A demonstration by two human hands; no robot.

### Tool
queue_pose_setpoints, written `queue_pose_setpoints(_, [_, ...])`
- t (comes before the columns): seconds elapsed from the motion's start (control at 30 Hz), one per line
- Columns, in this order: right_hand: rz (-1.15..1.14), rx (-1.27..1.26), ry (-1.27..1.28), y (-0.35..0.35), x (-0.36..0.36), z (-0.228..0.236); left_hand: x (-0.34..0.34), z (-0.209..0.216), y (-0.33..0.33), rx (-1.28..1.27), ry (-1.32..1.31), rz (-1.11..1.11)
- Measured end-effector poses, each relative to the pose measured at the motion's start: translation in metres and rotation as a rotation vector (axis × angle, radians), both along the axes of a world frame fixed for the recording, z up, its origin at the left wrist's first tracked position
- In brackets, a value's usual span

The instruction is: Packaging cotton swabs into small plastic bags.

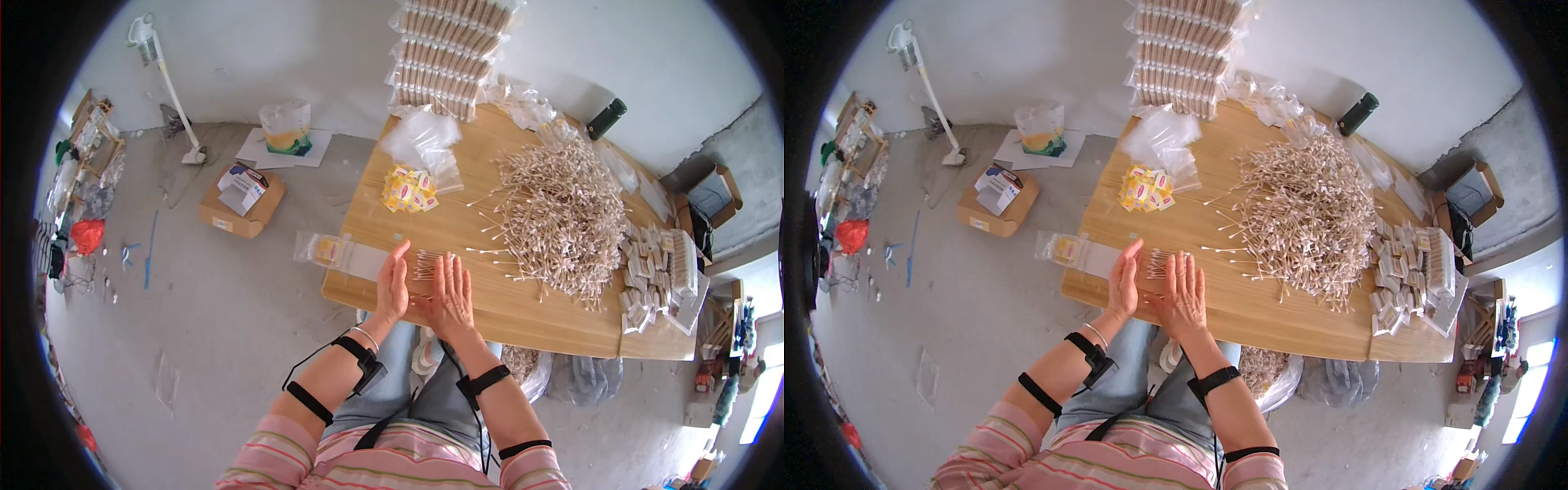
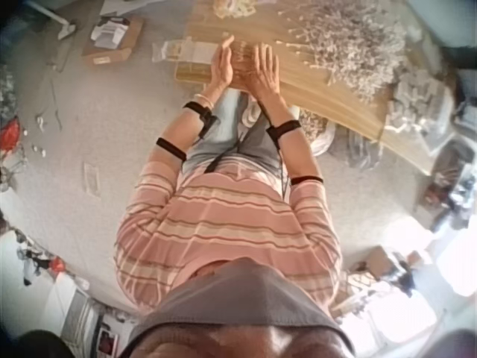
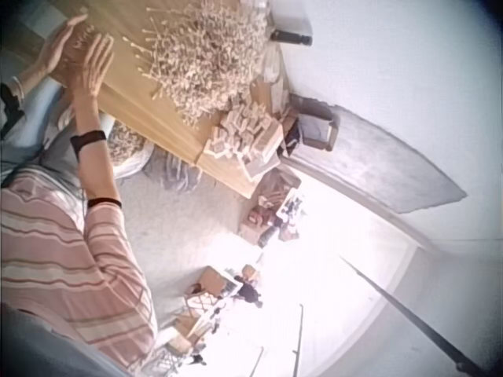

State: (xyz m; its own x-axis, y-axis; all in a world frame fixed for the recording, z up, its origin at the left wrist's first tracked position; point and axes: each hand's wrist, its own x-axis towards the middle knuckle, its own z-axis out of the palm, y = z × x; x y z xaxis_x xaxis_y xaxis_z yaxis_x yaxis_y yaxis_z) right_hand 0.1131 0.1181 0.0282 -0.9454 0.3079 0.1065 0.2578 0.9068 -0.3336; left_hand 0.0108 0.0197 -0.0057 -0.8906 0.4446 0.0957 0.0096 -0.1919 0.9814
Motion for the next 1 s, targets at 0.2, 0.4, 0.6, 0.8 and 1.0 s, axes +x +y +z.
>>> queue_pose_setpoints(0.2, [-0.042,0.028,0.111,0.015,-0.004,-0.012,0.002,0.002,0.003,0.054,-0.018,-0.014])
queue_pose_setpoints(0.4, [0.003,0.02,0.148,0.009,0.0,-0.005,0.003,0.005,0.0,0.076,-0.033,-0.006])
queue_pose_setpoints(0.6, [-0.106,0.038,0.237,0.019,-0.023,-0.004,0.003,0.005,0.003,0.103,-0.076,-0.017])
queue_pose_setpoints(0.8, [-0.18,-0.007,0.219,0.011,-0.022,-0.009,0.006,0.005,0.004,0.079,-0.014,0.063])
queue_pose_setpoints(1.0, [-0.167,-0.096,0.318,0.017,-0.02,-0.007,0.004,0.002,0.001,0.088,-0.042,-0.015])
